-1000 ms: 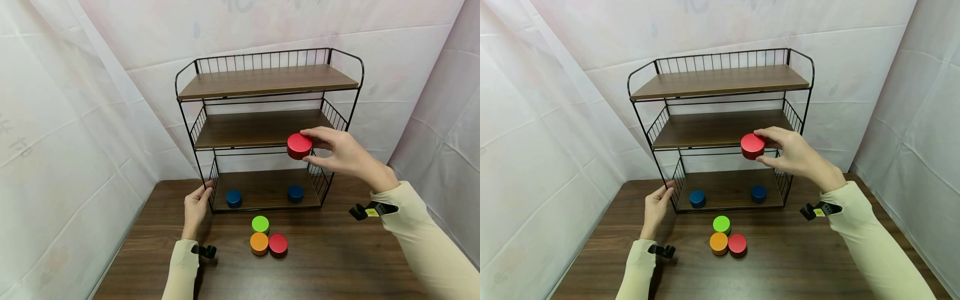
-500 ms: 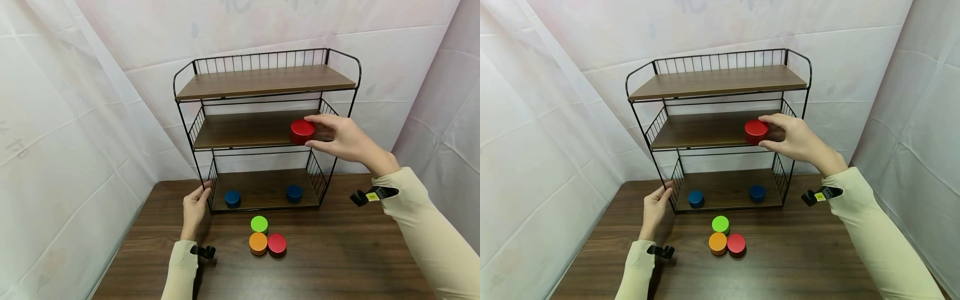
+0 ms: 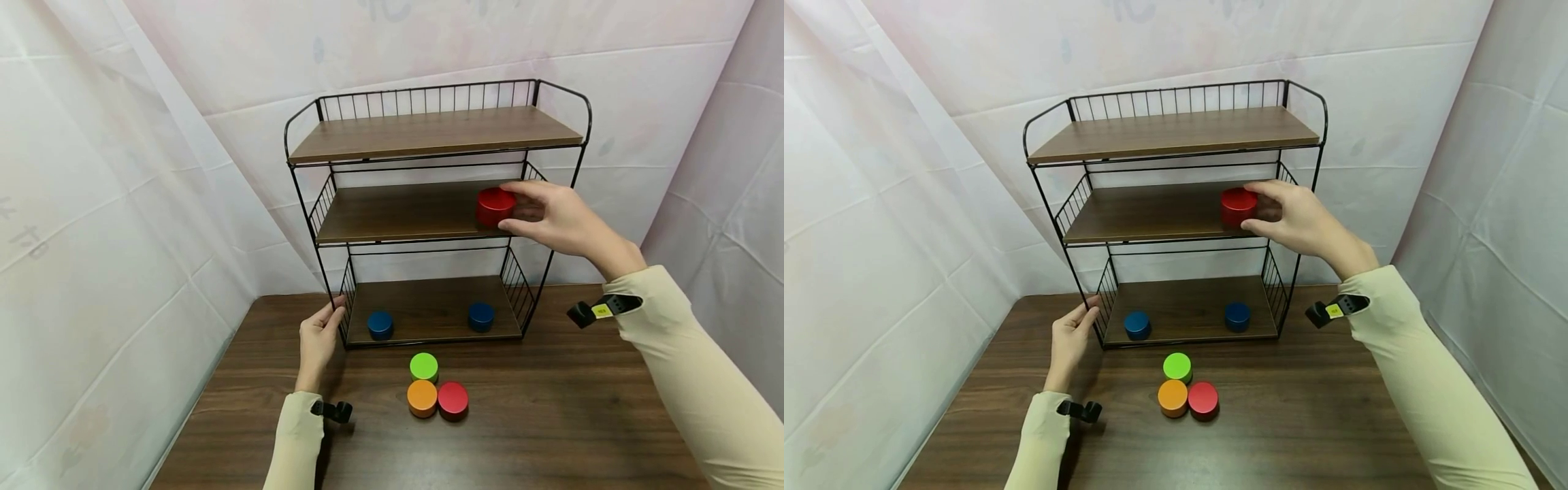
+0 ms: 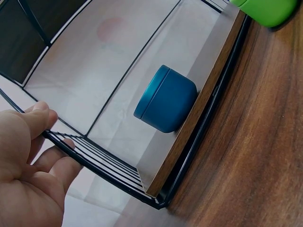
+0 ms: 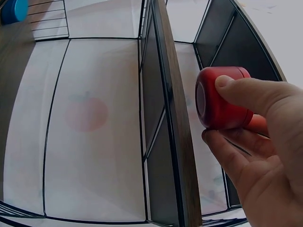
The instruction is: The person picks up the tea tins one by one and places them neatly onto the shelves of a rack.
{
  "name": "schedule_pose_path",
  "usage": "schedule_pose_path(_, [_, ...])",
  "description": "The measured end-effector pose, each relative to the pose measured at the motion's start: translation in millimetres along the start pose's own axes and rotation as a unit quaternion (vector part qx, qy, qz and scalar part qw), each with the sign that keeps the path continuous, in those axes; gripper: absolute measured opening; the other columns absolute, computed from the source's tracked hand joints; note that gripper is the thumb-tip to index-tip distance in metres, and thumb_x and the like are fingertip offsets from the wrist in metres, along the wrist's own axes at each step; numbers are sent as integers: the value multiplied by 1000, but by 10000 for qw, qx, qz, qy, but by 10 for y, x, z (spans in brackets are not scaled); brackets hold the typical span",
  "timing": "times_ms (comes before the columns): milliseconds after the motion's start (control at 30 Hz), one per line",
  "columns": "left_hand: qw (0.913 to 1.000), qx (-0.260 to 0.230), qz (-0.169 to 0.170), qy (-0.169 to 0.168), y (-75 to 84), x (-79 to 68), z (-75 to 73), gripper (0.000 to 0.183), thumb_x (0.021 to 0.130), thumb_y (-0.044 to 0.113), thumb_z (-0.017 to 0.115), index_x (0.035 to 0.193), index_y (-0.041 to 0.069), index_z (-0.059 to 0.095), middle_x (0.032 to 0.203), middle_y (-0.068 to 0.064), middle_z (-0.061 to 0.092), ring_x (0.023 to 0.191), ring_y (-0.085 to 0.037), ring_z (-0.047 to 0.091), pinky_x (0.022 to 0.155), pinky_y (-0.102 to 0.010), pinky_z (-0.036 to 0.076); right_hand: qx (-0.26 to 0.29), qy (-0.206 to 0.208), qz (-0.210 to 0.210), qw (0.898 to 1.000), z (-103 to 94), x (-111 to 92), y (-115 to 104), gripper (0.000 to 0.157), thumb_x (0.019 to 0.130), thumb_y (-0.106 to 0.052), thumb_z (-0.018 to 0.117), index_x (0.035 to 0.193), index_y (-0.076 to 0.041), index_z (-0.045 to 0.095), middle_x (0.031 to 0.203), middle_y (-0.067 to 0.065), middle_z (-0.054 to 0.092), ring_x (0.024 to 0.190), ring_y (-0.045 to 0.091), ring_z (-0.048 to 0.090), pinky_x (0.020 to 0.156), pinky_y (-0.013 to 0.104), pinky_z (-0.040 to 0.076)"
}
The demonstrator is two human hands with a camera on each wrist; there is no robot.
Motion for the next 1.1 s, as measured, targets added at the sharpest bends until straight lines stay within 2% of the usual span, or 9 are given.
schedule_pose_path(167, [10000, -28, 93, 17, -83, 11, -7, 29, 94, 26, 64, 120, 16, 70, 118, -5, 70, 114, -19, 63, 87, -13, 48, -104, -64, 139, 9998, 21, 18, 17, 58, 85, -19, 75, 135, -2, 53, 125, 15, 61, 101, 26, 68, 75, 7, 48])
schedule_pose_path(300, [9999, 2, 107, 35, -86, 10, -7, 30, 93, 27, 64, 119, 14, 71, 117, -5, 70, 112, -14, 64, 86, -12, 47, -206, -84, 305, 9993, 28, 28, 43, 58, 86, -22, 75, 136, -3, 53, 125, 17, 62, 102, 28, 68, 79, 23, 55])
schedule_pose_path(433, [9999, 88, 84, 51, -67, 14, -4, 29, 94, 24, 64, 120, 12, 70, 116, -5, 70, 109, -8, 63, 85, -11, 46, -254, -142, 490, 9984, 38, 28, 73, 57, 86, -24, 74, 136, -4, 53, 124, 18, 62, 103, 30, 68, 82, 37, 54])
schedule_pose_path(600, [9999, 89, 68, 0, 94, -9, -10, 28, 94, 13, 63, 120, 6, 69, 117, -11, 69, 105, -11, 64, 81, -10, 46, -230, -188, 598, 9978, 53, 33, 99, 57, 86, -25, 74, 135, -4, 54, 123, 17, 63, 102, 29, 68, 81, 36, 54])
schedule_pose_path(733, [9997, 217, 27, -77, 242, -44, -16, 28, 95, 13, 63, 120, 6, 69, 118, -12, 69, 102, -11, 65, 80, -12, 47, -257, -204, 708, 9969, 60, 38, 122, 58, 87, -26, 73, 136, -4, 53, 123, 18, 64, 103, 29, 68, 80, 36, 55])
schedule_pose_path(867, [9996, 256, 38, -77, 274, -54, -20, 27, 94, 14, 63, 120, 7, 69, 117, -12, 69, 97, -10, 64, 79, -13, 47, -312, -219, 796, 9961, 64, 41, 133, 58, 88, -28, 72, 137, -5, 52, 123, 18, 64, 104, 29, 68, 81, 37, 54])
schedule_pose_path(900, [9997, 209, 41, -81, 272, -57, -23, 27, 94, 13, 63, 120, 6, 69, 117, -12, 69, 91, -11, 64, 77, -13, 46, -316, -226, 804, 9960, 65, 43, 133, 59, 88, -29, 72, 137, -5, 52, 123, 18, 64, 104, 29, 67, 82, 38, 54])
schedule_pose_path(1067, [9999, 70, 45, -120, 269, -56, -24, 28, 94, 14, 64, 120, 6, 69, 117, -10, 70, 96, -13, 65, 80, -11, 47, -267, -245, 860, 9956, 80, 45, 144, 60, 88, -29, 72, 138, -4, 51, 123, 19, 64, 104, 31, 67, 83, 41, 54])
schedule_pose_path(1100, [9999, 81, 50, -120, 272, -58, -24, 27, 94, 14, 64, 119, 7, 69, 117, -9, 70, 90, -15, 65, 79, -11, 46, -257, -244, 873, 9956, 83, 44, 148, 60, 88, -29, 72, 138, -3, 51, 123, 20, 64, 104, 31, 67, 83, 41, 54])
Point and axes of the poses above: each hand's wrist, its own x-axis towards the middle knuckle, its own z-axis out of the palm, y = z × x, the point moved 6 cm from there along x, towards the middle knuckle
